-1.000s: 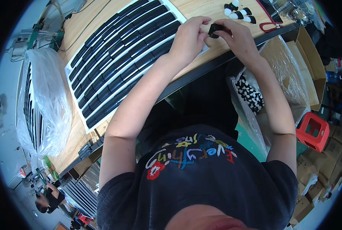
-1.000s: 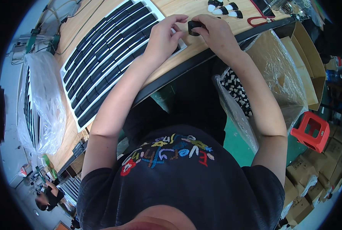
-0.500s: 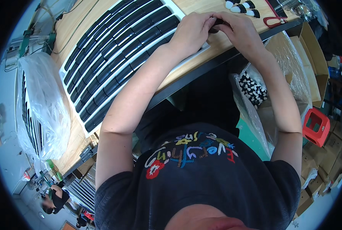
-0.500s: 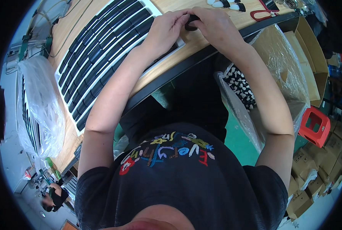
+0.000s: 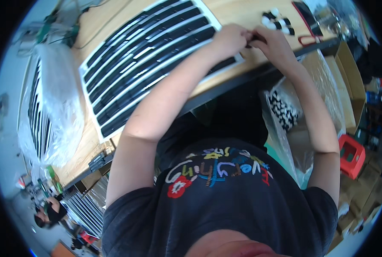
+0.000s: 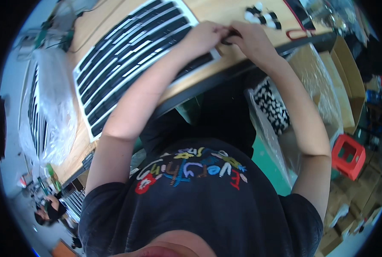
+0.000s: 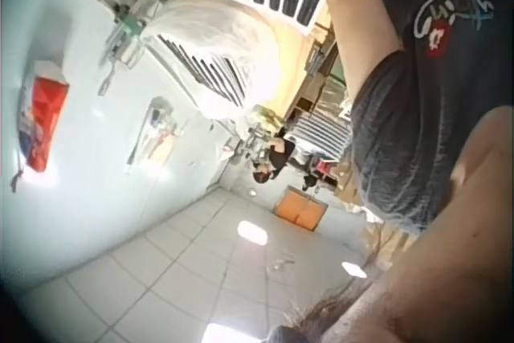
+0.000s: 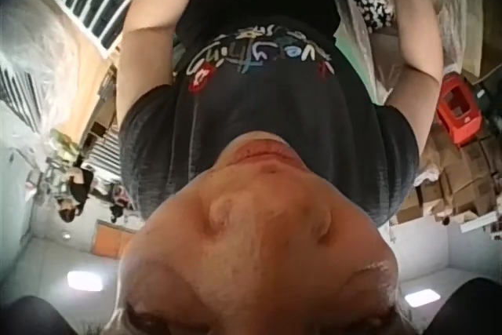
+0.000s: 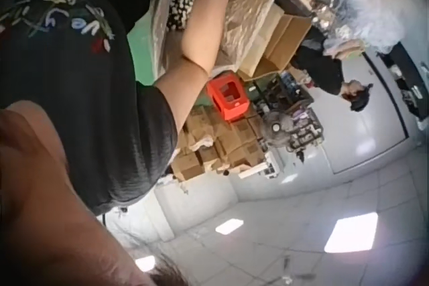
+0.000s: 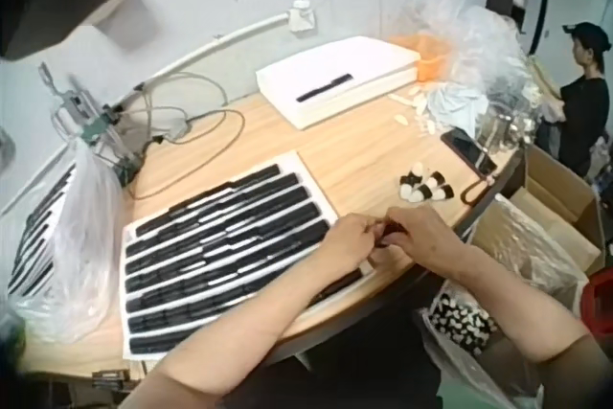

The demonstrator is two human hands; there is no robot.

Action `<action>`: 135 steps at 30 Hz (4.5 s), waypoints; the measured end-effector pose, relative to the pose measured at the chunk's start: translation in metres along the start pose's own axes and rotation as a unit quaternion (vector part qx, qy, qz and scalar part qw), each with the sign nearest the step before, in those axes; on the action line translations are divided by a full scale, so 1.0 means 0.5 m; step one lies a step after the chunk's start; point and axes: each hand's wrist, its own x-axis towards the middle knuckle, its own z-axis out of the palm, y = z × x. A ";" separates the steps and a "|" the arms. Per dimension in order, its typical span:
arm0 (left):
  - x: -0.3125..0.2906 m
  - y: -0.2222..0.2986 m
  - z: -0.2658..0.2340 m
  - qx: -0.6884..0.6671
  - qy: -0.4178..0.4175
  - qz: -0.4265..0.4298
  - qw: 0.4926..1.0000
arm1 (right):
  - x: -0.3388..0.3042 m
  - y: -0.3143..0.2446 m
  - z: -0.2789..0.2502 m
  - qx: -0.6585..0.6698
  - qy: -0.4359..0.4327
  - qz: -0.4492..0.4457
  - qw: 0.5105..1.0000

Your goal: Assembling small black components with white inserts and placing them into a structured assembly tray.

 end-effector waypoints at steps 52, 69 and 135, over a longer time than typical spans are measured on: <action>0.084 -0.244 -0.334 0.407 0.110 -0.123 0.898 | 0.322 -0.059 0.110 -0.124 0.286 -0.132 0.941; -0.334 0.083 -0.223 -0.343 0.155 -0.013 0.926 | 0.146 -0.297 0.060 0.630 -0.148 0.060 0.760; -0.261 -0.152 -0.232 0.298 0.247 0.009 0.922 | 0.503 0.060 0.221 -0.002 0.140 0.120 0.983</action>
